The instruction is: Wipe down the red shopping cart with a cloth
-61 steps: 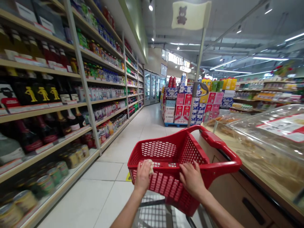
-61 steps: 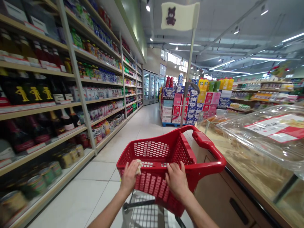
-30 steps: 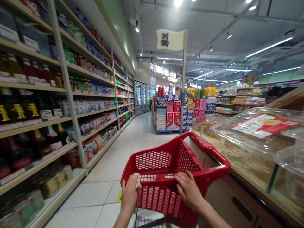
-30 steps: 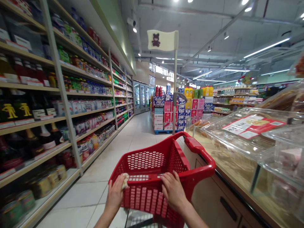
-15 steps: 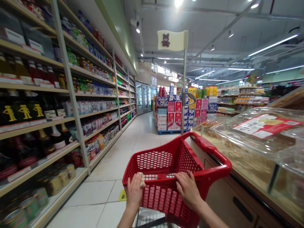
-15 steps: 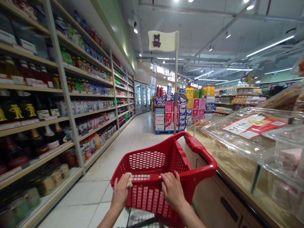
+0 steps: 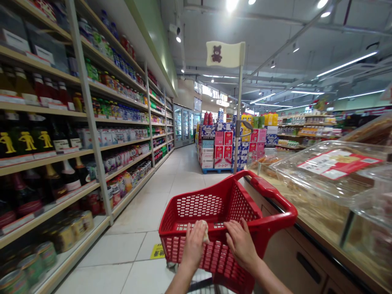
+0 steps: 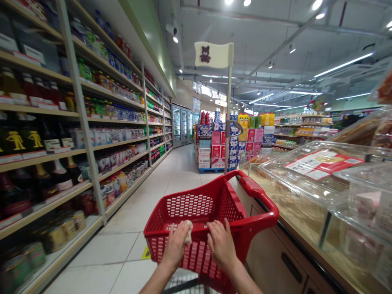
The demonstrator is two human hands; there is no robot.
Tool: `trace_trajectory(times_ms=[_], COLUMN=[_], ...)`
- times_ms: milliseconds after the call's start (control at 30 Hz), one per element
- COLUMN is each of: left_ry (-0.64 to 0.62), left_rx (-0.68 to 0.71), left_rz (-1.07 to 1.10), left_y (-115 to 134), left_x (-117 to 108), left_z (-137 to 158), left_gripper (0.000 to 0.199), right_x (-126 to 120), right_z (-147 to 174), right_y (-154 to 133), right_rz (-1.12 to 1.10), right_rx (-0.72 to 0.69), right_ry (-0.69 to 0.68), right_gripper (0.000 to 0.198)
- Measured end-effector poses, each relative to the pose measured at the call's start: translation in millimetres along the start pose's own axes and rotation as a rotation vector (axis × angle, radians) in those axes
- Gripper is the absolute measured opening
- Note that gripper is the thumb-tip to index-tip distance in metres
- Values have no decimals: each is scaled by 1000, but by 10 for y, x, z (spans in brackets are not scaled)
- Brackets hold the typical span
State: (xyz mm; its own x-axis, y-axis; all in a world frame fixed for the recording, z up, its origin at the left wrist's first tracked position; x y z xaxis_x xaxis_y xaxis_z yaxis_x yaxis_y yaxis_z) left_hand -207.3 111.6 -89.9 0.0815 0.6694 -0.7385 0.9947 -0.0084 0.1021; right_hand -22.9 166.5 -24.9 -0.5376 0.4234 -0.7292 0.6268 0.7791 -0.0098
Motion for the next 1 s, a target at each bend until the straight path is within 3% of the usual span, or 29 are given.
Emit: trace_trajectory(times_ms=[100,200,267,333,433,567,667,733,800,867,933,1000], left_ry=[-13,18,16,-26,-77,-14,-137,-264,-367,-430,-469,-460], left_rx=[10,-203,-277,-228,-140,-322,-298,-218,-244,-422,-373,-329], left_rz=[26,-23,-3,102,375,757,840,720,487,244,165,104], left_y=[10,-366,-469,-293,303,914,1017,867,545,147,-67,-154], left_x=[-31,-166,-215,-183,-80,-99,-248,-362,-414,-389,-295,-182], left_z=[-4,118,157,94,-135,-411,-479,-434,-309,-128,14,102], left_gripper=[57,50,47,48,49,52,60,72,78,70,61,58], right_x=[16,5,-7,-4,57,172,171,41,-219,-543,-777,-812], right_z=[15,34,39,40,30,-41,-134,-199,-239,-239,-200,-110], right_y=[16,32,26,1,-71,-149,-201,-127,129,527,911,1144], right_rz=[8,-20,-54,-88,-223,-651,-1002,-1097,-990,-710,-356,-66], right_rx=[-33,-26,13,38,47,312,512,578,587,508,339,232], right_ry=[-21,-21,-9,-10,-58,-10,75,120,193,269,281,294], right_gripper=[34,33,32,32,35,44,49,48,43,41,38,35])
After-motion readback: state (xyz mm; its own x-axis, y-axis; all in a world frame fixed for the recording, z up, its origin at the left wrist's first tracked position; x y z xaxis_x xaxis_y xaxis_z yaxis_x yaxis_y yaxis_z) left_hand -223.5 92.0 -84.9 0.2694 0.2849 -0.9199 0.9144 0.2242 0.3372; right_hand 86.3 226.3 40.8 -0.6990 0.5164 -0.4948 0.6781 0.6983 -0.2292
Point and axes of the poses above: each hand's wrist, its own z-axis away from the middle knuckle, its own x-axis out of the palm, y = z × x, the point moved 4 cm from there along -z, towards the middle knuckle, and after that the axes turned 5 degrees about z, right-handed, at the moved point
